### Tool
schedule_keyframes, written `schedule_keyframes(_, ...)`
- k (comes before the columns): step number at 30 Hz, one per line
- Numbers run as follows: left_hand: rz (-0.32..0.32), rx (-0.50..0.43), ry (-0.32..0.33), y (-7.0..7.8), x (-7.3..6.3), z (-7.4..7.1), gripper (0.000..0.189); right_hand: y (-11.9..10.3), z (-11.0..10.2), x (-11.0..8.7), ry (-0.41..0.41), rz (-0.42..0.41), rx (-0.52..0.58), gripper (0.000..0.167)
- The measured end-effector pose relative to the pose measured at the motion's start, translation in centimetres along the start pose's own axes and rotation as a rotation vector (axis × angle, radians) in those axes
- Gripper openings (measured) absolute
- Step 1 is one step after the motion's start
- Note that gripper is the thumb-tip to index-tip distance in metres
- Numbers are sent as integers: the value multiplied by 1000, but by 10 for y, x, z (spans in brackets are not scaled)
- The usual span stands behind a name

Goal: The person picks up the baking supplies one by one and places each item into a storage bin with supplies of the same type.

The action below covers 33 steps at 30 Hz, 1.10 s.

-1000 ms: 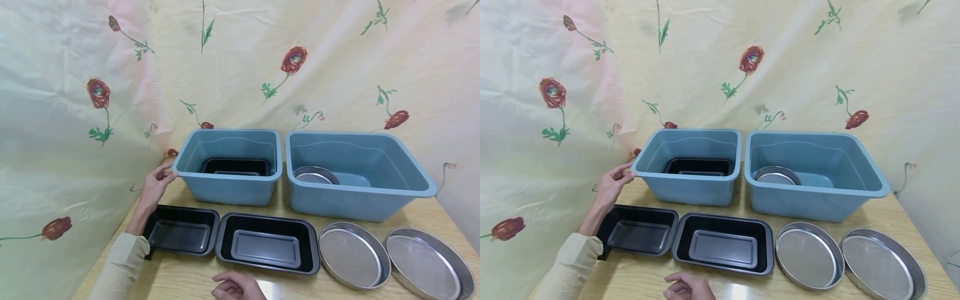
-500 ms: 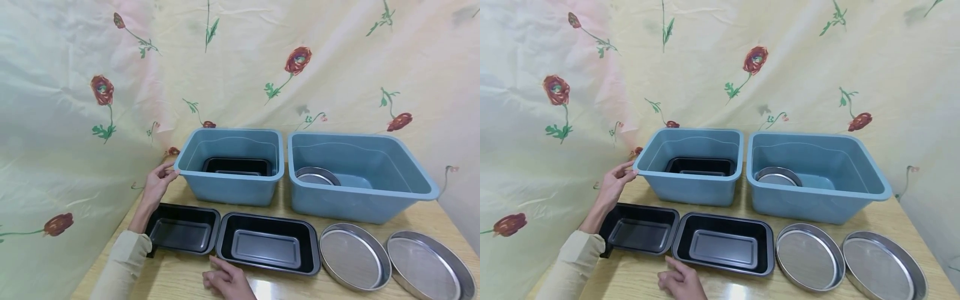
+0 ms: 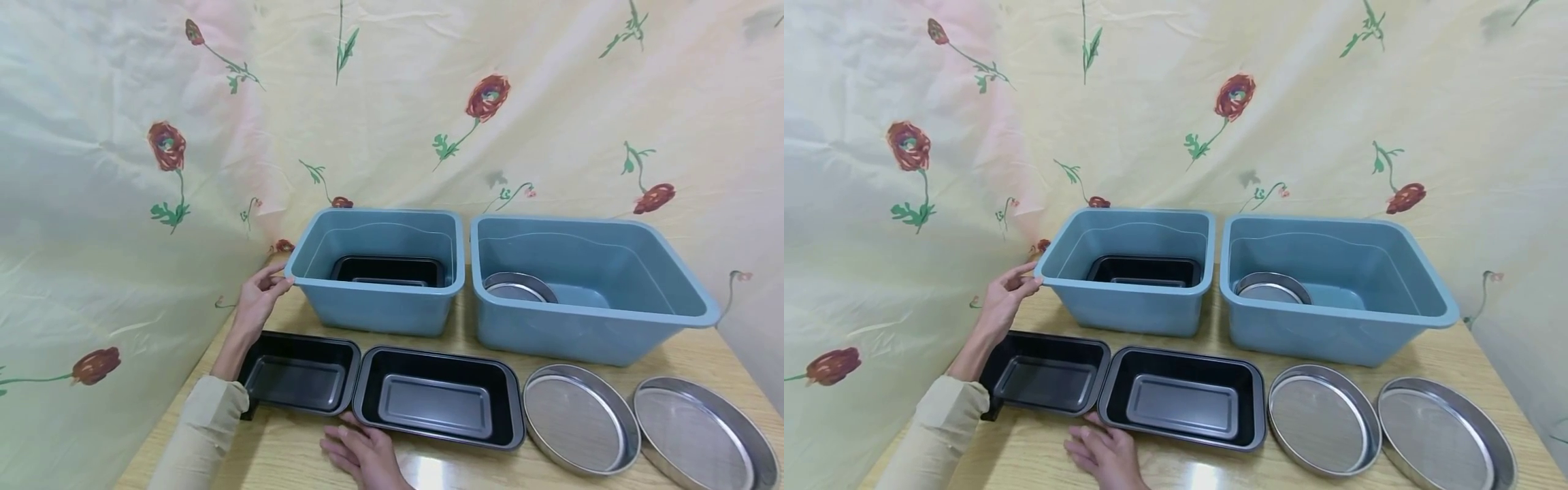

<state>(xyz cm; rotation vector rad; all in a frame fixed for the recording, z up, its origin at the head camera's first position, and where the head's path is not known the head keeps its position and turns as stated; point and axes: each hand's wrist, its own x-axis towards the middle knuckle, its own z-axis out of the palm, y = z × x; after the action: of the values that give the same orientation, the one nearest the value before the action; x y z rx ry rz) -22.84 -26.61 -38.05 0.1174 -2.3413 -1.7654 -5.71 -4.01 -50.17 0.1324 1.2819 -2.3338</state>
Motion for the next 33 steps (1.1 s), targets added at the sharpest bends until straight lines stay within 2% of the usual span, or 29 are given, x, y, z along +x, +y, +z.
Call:
schedule_keyframes(6, 6, -8, 4, 0, 1, 1, 45, 8, 11, 3, 74, -54, 162, 38)
schedule_keyframes(11, 9, -24, 9, 0, 2, 2, 45, 11, 19, 3, 116, -57, 250, 36)
schedule_keyframes(21, 9, -36, 11, 0, 1, 2, 44, 12, 29, 6, 164, -54, 190, 11)
schedule_keyframes(26, 12, -44, 10, -1, 1, 3, 45, 12, 35, 8, 166, -82, 153, 16)
schedule_keyframes(33, 14, -38, 3, -3, 0, 2, 45, 12, 40, 9, 163, -103, 98, 35)
